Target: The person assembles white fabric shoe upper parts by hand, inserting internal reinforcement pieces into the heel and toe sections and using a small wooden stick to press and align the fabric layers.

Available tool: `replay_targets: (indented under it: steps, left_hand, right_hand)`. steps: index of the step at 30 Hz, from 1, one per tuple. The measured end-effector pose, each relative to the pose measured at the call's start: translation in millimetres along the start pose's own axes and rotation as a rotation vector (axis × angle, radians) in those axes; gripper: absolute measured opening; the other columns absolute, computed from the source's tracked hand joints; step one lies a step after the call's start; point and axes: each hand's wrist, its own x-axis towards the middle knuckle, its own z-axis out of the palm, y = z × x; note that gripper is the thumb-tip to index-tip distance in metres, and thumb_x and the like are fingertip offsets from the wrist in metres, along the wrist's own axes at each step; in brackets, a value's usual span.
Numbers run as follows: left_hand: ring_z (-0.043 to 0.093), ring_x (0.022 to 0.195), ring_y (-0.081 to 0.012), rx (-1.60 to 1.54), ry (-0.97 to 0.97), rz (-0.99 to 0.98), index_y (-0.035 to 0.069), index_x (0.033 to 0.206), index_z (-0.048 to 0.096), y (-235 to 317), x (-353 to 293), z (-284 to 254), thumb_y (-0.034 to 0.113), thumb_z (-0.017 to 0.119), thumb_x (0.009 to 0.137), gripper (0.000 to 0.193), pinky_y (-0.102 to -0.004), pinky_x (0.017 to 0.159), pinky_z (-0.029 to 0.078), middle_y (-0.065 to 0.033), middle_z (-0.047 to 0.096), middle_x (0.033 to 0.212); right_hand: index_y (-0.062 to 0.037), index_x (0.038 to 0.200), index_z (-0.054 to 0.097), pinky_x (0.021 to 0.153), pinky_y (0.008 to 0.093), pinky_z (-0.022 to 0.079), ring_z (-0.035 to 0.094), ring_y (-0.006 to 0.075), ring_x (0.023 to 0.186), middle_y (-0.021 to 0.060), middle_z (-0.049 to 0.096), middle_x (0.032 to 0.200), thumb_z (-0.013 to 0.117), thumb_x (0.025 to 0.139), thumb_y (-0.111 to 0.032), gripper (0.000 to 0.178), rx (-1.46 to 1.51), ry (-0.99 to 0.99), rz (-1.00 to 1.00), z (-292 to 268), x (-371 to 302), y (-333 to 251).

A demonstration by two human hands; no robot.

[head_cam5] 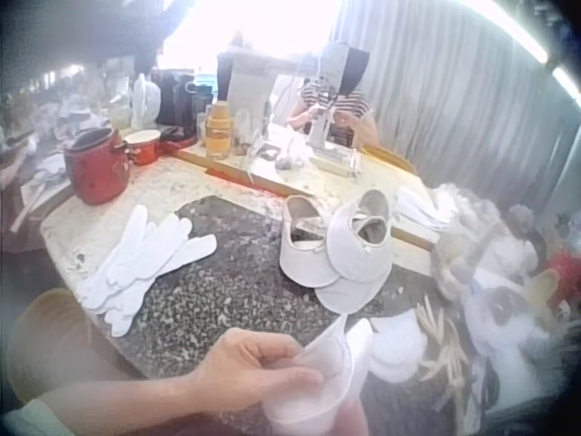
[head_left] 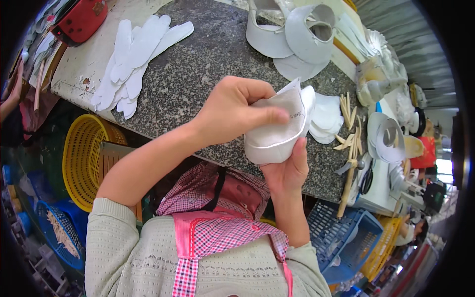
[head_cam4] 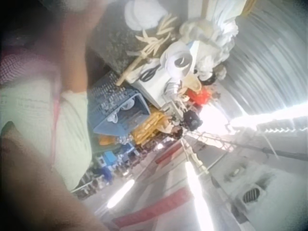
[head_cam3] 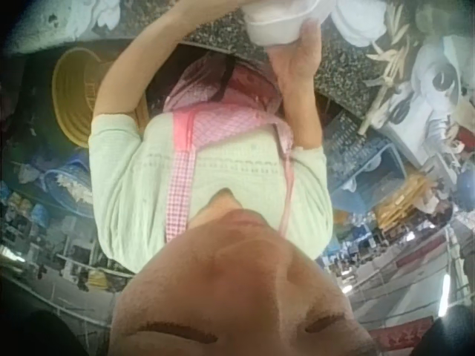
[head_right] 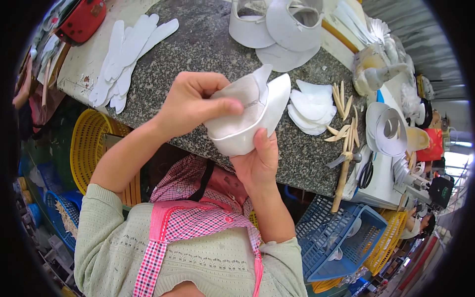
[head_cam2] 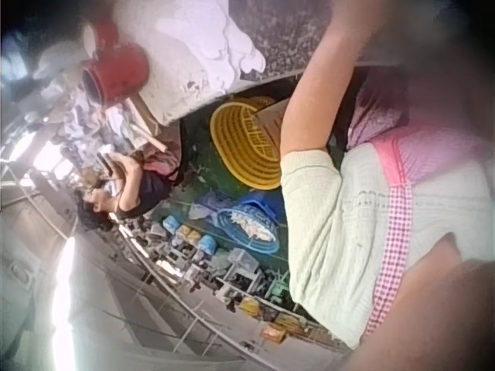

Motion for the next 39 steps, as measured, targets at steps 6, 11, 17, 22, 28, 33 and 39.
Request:
replay_targets:
  steps: [6,11,17,22,28,33,39]
  left_hand:
    - [0.058,0.07,-0.0158,0.555,0.574,0.917,0.002,0.088,0.063,0,-34,22,0.017,0.076,0.069,0.028,-0.0271,0.063,0.047,-0.0063,0.061,0.079]
    - [0.058,0.069,-0.0208,0.444,0.364,0.698,0.003,0.09,0.064,-15,-37,31,0.022,0.078,0.059,0.039,-0.0294,0.064,0.047,-0.0083,0.062,0.079]
    - [0.055,0.064,-0.019,0.631,0.29,0.568,0.007,0.084,0.063,-19,-38,27,0.022,0.077,0.063,0.03,-0.029,0.062,0.038,-0.0029,0.06,0.074]
    - [0.053,0.073,-0.02,0.438,-0.132,0.343,0.009,0.082,0.057,-20,-28,7,0.019,0.072,0.07,0.022,-0.0315,0.068,0.035,-0.0035,0.055,0.077]
    - [0.055,0.078,-0.0246,0.604,-0.161,0.559,0.006,0.084,0.059,-28,-17,-11,0.017,0.074,0.068,0.024,-0.0368,0.069,0.041,-0.0061,0.055,0.079]
    - [0.057,0.073,-0.026,0.517,0.094,0.619,0.004,0.084,0.059,-31,-30,6,0.014,0.073,0.068,0.023,-0.036,0.063,0.044,-0.0081,0.056,0.077]
    - [0.055,0.074,-0.0299,0.456,-0.245,0.33,0.002,0.086,0.056,-38,-31,-16,0.005,0.064,0.074,0.015,-0.0361,0.063,0.045,-0.0115,0.055,0.079]
  right_hand:
    - [-0.0042,0.136,0.028,0.103,0.0456,0.034,0.041,0.0276,0.123,0.0121,0.042,0.132,0.054,0.089,-0.036,0.063,0.044,0.06,-0.072,12,-10,3]
    - [-0.0069,0.133,0.036,0.101,0.0439,0.035,0.045,0.0269,0.117,0.0122,0.046,0.128,0.046,0.093,-0.035,0.05,0.135,0.06,-0.098,12,-14,9]
    - [-0.0035,0.132,0.036,0.1,0.0437,0.036,0.046,0.0266,0.116,0.0118,0.047,0.127,0.06,0.085,-0.03,0.059,-0.195,0.071,-0.347,-12,-4,15]
    - [0.001,0.129,0.037,0.1,0.0447,0.037,0.048,0.0292,0.115,0.0145,0.048,0.125,0.068,0.077,-0.027,0.067,0.038,-0.114,-0.083,-34,8,-2]
    - [0.0016,0.128,0.037,0.099,0.0458,0.038,0.049,0.0289,0.114,0.0144,0.049,0.123,0.067,0.075,-0.019,0.064,-0.201,0.012,-0.058,-24,13,-3]
    - [0.0007,0.127,0.038,0.095,0.0432,0.041,0.051,0.0263,0.109,0.0116,0.051,0.116,0.066,0.075,-0.018,0.061,-0.434,0.112,-0.351,-15,8,23]
    - [0.0,0.122,0.042,0.088,0.0396,0.045,0.055,0.0234,0.101,0.0108,0.053,0.111,0.069,0.075,-0.011,0.056,-0.171,0.243,-0.078,-20,-7,12]
